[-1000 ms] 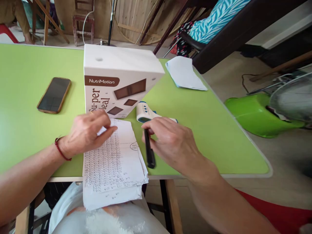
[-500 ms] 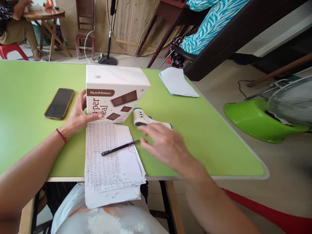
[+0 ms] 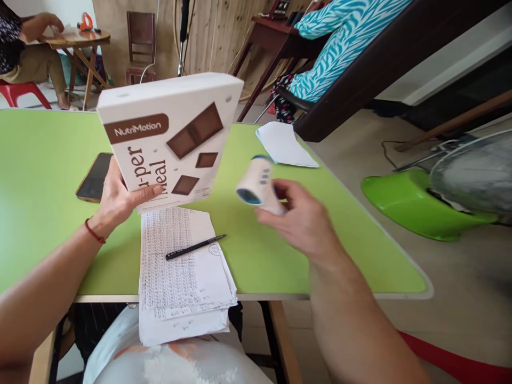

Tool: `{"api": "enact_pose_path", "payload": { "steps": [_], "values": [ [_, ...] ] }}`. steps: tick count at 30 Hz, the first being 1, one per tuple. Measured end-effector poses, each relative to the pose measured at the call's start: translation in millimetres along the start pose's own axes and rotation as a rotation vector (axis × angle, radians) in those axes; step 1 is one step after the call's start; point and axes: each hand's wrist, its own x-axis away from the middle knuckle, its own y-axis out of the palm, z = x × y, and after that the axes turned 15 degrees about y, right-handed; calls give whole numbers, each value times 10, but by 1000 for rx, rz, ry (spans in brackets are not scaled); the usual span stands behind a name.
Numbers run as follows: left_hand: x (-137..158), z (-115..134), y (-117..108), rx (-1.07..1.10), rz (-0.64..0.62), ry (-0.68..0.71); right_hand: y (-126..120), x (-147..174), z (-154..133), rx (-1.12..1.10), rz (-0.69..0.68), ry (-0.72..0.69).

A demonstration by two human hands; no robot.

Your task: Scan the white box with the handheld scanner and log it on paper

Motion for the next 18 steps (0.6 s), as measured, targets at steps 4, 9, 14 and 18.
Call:
{"api": "enact_pose_path", "payload": {
  "steps": [4,9,14,18],
  "values": [
    [93,149,91,309,16,-130,-75,570,-457,-656,-123,31],
    [190,136,199,393,-61,-237,236,1283,-790,-1035,-635,283],
    [213,105,215,414,-73,-226,495,1410,-820,-1059,-776,443],
    [215,126,209,419,-57,-266,564,1371,-770,-1056,-797,520]
  ]
}}
